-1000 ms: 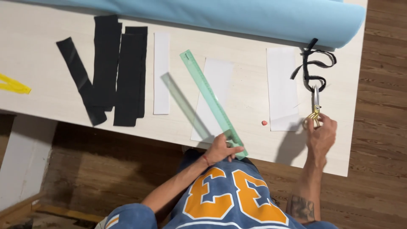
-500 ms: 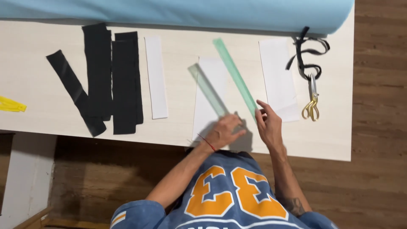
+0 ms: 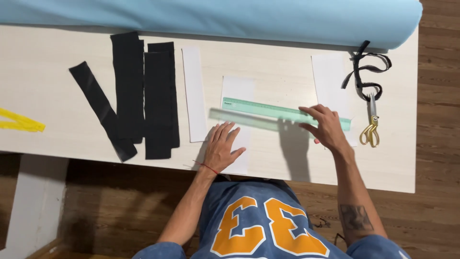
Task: Measuring and cutting strips of material using a ruler and scissors on a workshop table.
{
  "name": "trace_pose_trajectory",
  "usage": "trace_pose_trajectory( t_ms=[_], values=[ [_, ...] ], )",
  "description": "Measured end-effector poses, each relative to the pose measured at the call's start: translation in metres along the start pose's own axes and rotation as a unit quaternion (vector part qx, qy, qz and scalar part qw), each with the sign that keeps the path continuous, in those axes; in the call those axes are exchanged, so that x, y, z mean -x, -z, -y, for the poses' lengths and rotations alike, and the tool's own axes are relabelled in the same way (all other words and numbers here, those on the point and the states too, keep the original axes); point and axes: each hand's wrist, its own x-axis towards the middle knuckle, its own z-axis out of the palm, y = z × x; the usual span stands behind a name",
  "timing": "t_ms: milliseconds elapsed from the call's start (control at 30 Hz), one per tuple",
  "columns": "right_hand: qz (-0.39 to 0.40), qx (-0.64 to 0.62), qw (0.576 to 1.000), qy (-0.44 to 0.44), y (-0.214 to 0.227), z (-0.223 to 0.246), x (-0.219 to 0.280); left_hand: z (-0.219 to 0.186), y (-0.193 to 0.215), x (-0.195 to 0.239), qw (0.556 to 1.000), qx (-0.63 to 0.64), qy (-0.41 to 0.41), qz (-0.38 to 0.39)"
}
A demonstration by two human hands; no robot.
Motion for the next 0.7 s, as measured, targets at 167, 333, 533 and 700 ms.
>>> trace_pose_trajectory(
  t_ms=[167,333,533,700],
  values=[
    [0.03,-0.01,0.999,-0.006,-0.05,-0.01,-0.053,0.003,-0.004,-0.06,0.993,-0.017,-0.035,-0.11],
    [0.038,0.005,0.999,-0.033,-0.064,-0.01,-0.077,0.031,-0.038,-0.098,0.993,-0.017,-0.049,-0.103],
    [0.02,0.03,0.999,-0.009,-0.082,-0.042,-0.081,0.025,-0.014,-0.102,0.997,-0.073,-0.03,0.018],
    [-0.002,0.034,0.999,-0.001,-0.086,-0.05,-0.074,0.017,-0.014,-0.103,0.991,-0.127,-0.01,0.033]
  ],
)
